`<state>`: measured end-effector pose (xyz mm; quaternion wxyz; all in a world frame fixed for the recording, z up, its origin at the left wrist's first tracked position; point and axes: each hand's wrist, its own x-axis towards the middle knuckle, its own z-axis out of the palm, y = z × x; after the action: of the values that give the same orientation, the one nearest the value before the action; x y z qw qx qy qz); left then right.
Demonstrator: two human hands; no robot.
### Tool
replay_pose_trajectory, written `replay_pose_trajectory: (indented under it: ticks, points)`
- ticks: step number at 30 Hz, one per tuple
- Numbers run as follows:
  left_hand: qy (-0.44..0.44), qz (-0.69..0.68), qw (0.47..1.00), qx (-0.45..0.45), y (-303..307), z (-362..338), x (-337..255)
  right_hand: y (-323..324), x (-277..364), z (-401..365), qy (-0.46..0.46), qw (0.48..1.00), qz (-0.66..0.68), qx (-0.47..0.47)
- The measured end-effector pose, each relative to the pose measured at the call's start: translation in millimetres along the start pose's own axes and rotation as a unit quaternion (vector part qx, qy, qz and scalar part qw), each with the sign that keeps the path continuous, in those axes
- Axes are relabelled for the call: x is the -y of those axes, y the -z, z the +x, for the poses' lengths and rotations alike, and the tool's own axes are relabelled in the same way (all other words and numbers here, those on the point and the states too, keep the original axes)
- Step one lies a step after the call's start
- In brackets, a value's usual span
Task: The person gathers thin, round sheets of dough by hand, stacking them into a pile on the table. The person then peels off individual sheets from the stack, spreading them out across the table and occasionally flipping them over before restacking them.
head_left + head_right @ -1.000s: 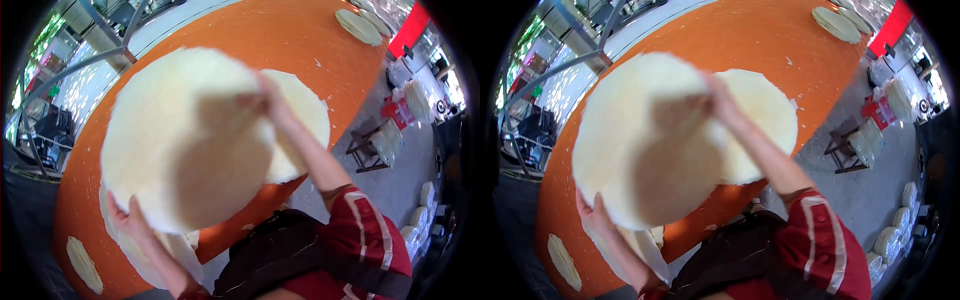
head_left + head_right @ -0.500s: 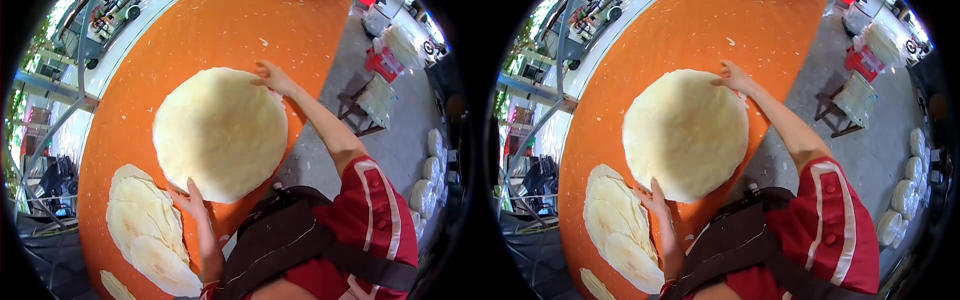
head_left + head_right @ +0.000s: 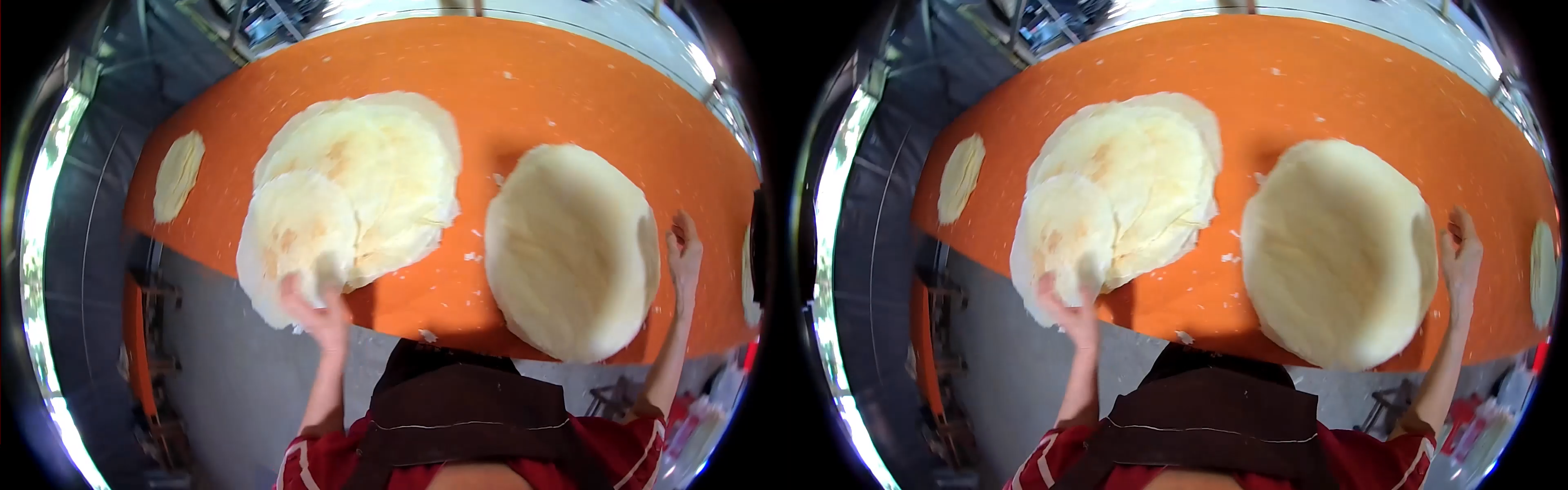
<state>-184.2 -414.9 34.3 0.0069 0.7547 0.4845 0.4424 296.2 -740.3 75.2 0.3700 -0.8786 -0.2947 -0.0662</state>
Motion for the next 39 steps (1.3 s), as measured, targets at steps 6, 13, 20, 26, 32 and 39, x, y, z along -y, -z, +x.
replay_pose_trajectory:
  ticks: [6,13,20,26,32,39]
  points:
    - [0.680,-0.404,0.602,-0.114,44.3,-13.3,164.5,-143.0,252.1,-37.1,0.219,0.900,0.065,0.370]
    - [0.490,-0.573,0.653,-0.074,67.3,30.8,147.5,-313.8,423.4,-171.3,0.610,0.757,0.153,0.180]
    - [0.440,-0.632,0.636,0.056,46.3,93.0,183.3,-334.8,543.0,-11.5,0.473,0.803,0.158,0.327]
    - [0.540,-0.508,0.657,0.136,-29.6,88.1,204.1,-224.5,576.2,14.8,0.628,0.774,0.008,0.073]
    - [0.529,-0.453,0.681,0.226,-34.2,92.6,235.0,-336.6,490.1,-117.8,0.562,0.757,-0.228,0.244]
    - [0.530,-0.594,0.567,0.211,-33.5,119.0,227.8,-400.0,434.4,-145.4,0.463,0.841,-0.130,0.248]
